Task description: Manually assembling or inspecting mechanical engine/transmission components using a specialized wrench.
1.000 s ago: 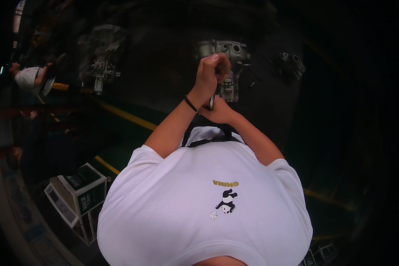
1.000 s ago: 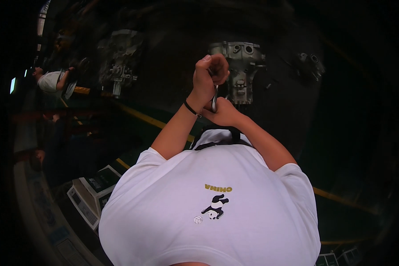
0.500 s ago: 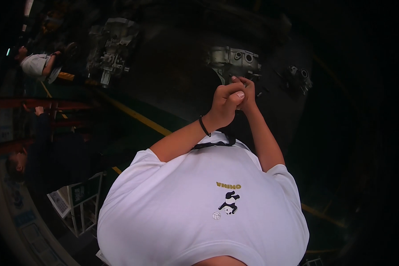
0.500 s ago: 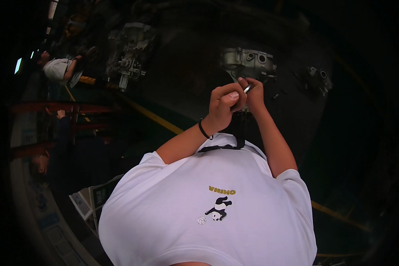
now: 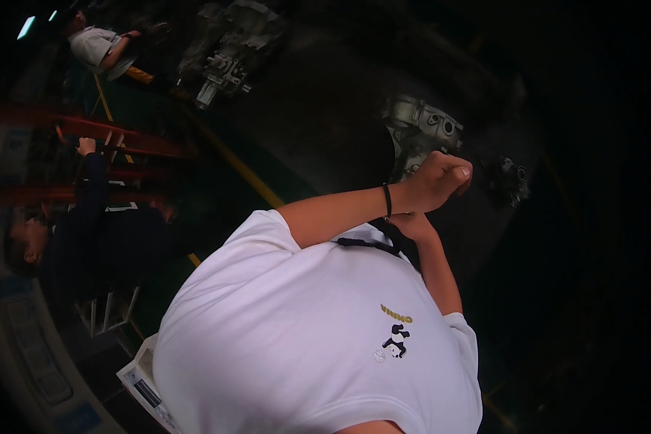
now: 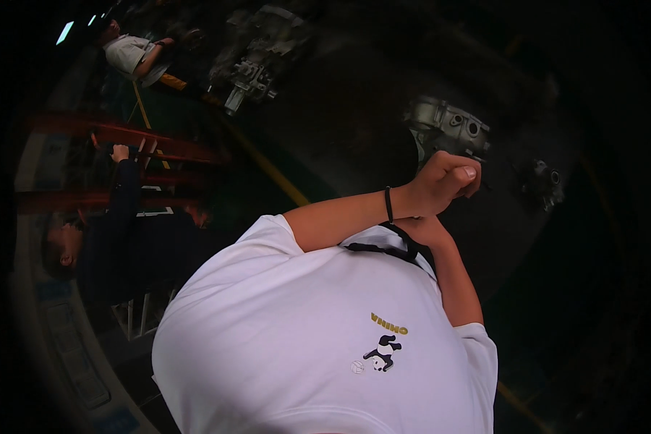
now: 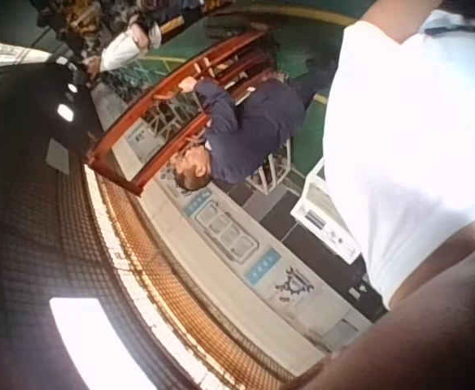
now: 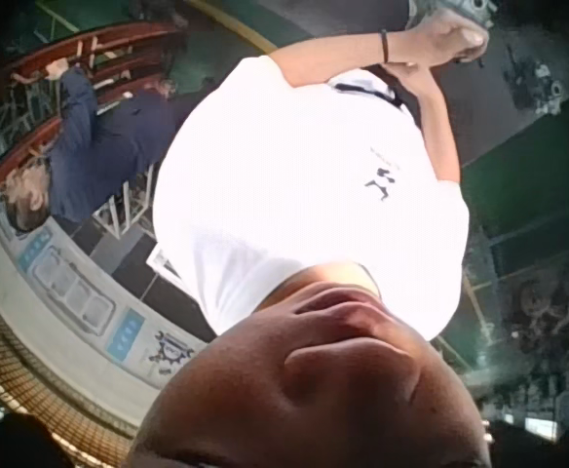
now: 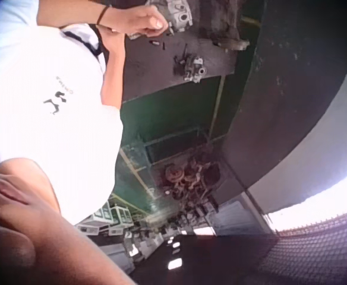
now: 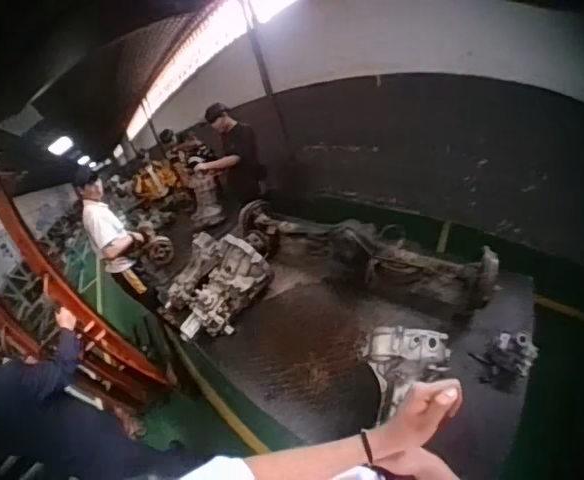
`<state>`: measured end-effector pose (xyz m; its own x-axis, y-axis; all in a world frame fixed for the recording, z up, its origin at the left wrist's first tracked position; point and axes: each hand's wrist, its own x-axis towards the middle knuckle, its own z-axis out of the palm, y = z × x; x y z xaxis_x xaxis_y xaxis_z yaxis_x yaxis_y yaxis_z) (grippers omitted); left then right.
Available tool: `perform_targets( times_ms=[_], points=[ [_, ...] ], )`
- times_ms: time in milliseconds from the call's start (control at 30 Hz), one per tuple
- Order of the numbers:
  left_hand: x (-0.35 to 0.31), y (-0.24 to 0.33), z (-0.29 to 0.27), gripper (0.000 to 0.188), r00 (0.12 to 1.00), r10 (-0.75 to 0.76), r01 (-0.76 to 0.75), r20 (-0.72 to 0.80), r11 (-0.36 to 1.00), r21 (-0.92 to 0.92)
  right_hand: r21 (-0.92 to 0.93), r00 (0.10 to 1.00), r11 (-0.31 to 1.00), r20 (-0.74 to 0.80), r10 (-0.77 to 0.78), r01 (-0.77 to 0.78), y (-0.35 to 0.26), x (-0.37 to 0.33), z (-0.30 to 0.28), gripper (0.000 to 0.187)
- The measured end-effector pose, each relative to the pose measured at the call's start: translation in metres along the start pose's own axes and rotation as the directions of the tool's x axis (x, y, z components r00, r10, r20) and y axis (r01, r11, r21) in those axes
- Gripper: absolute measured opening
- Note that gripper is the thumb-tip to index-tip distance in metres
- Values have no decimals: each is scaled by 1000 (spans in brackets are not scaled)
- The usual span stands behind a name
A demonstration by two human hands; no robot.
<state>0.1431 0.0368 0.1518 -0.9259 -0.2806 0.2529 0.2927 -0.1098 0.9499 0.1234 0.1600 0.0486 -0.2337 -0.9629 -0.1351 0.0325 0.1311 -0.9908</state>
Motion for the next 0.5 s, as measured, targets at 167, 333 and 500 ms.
perform_targets(
  times_ms=[167,333,500],
  points=[
    [1,11,10,41,967,27,-19,253,999,-34,-46,987,999,158,-14,21,-12,59,5,35],
    [-11,9,2,40,945,38,-26,326,999,-42,-262,920,958,-334,-206,119,-19,78,12,31],
    [-11,15,-19,41,961,39,-33,275,999,-27,-547,742,803,-433,-512,235,-11,84,-23,31]
  ],
)
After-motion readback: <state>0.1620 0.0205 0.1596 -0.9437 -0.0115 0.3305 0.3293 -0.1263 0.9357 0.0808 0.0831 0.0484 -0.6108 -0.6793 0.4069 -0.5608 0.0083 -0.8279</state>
